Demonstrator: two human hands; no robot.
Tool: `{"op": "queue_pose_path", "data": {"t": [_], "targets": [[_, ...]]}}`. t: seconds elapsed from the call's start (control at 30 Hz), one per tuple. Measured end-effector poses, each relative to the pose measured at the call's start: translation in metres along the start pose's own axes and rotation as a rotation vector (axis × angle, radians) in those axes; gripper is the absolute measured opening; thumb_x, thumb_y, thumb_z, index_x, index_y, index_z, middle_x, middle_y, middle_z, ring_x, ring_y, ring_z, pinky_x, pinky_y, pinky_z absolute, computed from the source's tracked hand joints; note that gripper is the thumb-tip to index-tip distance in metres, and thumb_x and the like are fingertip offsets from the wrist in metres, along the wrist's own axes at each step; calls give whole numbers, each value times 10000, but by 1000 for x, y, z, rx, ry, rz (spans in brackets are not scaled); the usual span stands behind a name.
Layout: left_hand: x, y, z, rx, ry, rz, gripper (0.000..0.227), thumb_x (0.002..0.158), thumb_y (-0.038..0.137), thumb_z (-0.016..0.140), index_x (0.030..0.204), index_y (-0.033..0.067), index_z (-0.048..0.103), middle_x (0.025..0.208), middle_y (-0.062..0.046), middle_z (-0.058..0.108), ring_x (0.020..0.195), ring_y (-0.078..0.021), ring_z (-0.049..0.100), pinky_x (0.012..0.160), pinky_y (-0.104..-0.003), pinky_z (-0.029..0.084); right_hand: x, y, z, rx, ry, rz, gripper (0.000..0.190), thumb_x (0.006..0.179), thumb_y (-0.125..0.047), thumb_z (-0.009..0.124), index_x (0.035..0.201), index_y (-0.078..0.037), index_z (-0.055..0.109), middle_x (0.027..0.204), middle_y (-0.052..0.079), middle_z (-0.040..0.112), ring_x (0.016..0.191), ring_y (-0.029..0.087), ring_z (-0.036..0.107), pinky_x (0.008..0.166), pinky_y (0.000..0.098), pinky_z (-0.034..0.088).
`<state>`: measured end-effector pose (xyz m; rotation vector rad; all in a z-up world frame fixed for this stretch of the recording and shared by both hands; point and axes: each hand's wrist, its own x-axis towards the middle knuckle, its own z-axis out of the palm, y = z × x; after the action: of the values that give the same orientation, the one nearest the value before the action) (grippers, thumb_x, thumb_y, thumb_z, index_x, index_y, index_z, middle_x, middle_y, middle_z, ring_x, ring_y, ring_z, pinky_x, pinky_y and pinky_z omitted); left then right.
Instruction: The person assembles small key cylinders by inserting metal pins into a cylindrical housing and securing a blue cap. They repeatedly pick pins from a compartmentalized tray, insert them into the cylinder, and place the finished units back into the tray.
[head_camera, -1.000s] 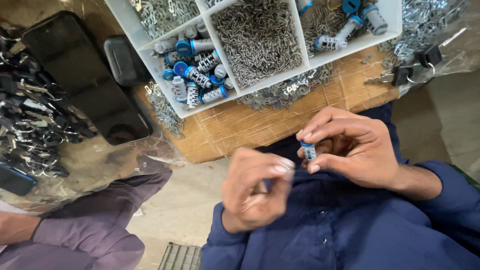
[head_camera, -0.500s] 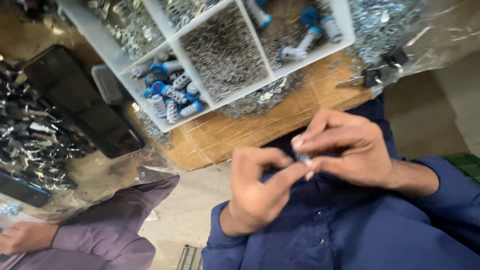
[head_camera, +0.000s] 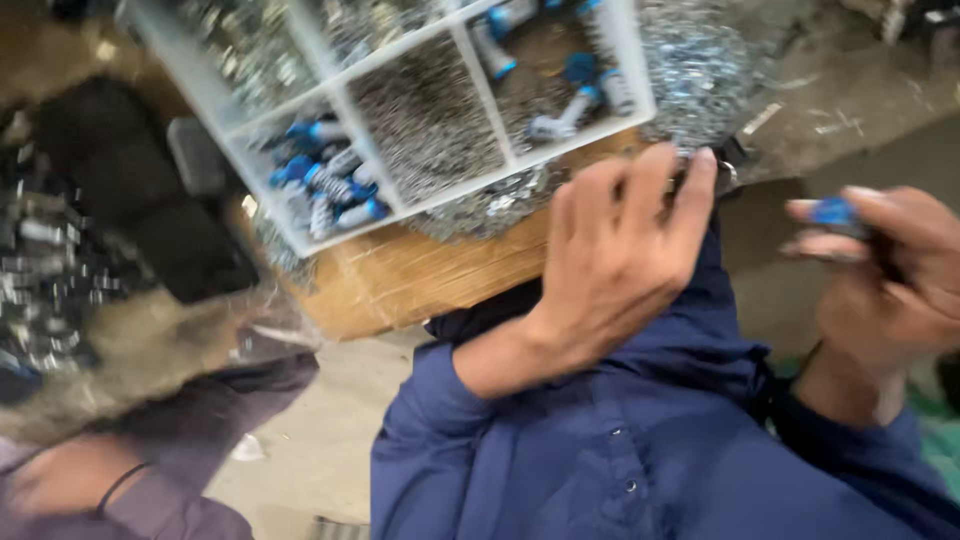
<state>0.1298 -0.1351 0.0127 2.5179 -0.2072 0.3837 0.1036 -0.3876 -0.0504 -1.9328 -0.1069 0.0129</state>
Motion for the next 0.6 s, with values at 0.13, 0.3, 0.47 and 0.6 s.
{"op": "queue_pose_path", "data": {"t": [0.13, 0.3, 0.47, 0.6], "targets": [[-16, -14, -1, -82, -99, 29, 198, 1041, 114, 684, 1228, 89, 622, 1181, -40, 591, 1055, -203, 578, 874, -313, 501, -16, 27, -7, 100, 144, 75, 58, 1211, 26, 593, 1249, 70, 594, 1162, 173, 614, 999, 283, 714, 783, 353, 660], [-44, -17, -7, -49, -45, -7, 302, 1037, 180, 706, 1331, 113, 678, 1171, -34, 585, 1032, -233, 553, 864, -334, 499, -15, 22, 14, 36, -11, -79, 112, 1251, 20, 587, 1355, 10, 547, 1055, 168, 619, 844, 262, 669, 730, 332, 576], [-37, -19, -2, 15, -38, -57, 334, 1020, 117, 660, 1352, 95, 684, 1157, -52, 573, 1026, -223, 540, 887, -323, 487, 5, 18, 15, 84, 60, -85, 125, 1253, -1, 599, 1372, 17, 565, 1065, 181, 626, 801, 241, 647, 665, 303, 560], [-27, -19, 6, -6, -2, -63, 269, 1044, 112, 647, 1305, 54, 678, 1081, -64, 532, 993, -239, 514, 854, -332, 473, 4, 35, -3, 115, 123, -120, 106, 1268, -3, 642, 1345, 30, 577, 1094, 193, 581, 829, 254, 633, 643, 306, 533]]}}
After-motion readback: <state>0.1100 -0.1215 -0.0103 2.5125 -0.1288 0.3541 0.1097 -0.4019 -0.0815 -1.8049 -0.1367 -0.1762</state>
